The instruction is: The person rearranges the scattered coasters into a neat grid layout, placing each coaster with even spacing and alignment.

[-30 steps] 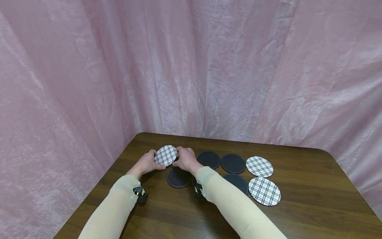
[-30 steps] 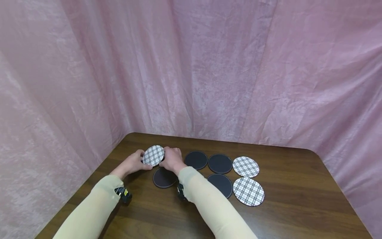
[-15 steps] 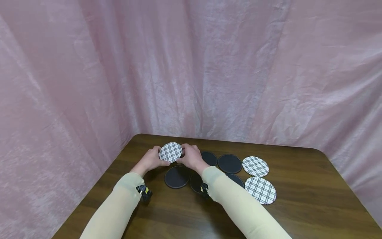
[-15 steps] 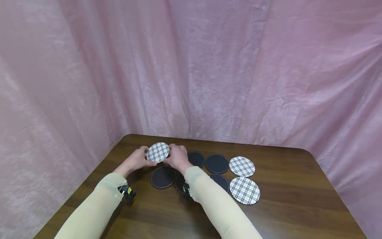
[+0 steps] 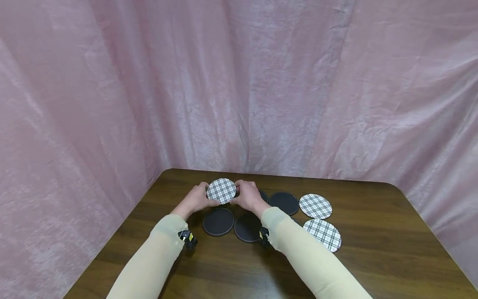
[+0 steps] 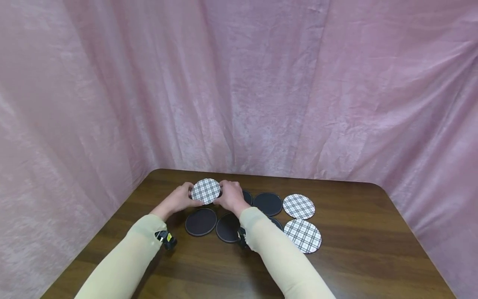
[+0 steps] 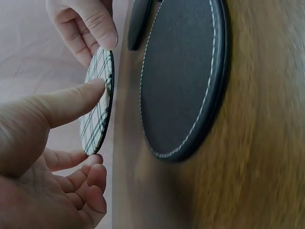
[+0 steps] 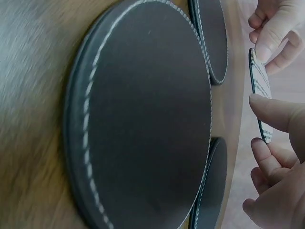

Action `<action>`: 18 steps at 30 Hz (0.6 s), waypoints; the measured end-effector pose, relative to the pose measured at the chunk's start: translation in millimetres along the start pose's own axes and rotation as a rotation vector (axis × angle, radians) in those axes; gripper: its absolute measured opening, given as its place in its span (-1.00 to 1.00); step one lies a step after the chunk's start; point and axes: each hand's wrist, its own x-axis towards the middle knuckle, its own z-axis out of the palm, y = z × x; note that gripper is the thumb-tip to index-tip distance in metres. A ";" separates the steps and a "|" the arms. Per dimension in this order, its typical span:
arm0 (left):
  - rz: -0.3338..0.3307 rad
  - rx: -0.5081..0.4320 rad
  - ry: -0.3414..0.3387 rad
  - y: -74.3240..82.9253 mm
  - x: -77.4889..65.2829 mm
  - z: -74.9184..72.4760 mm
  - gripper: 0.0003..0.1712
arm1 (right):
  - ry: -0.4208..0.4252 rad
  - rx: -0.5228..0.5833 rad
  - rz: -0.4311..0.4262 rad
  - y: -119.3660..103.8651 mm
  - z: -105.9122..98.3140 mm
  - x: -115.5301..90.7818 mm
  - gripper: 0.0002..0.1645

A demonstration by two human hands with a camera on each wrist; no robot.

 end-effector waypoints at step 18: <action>0.011 0.015 -0.008 -13.6 16.5 20.8 -0.16 | -0.020 -0.095 0.019 16.2 9.4 3.8 -0.30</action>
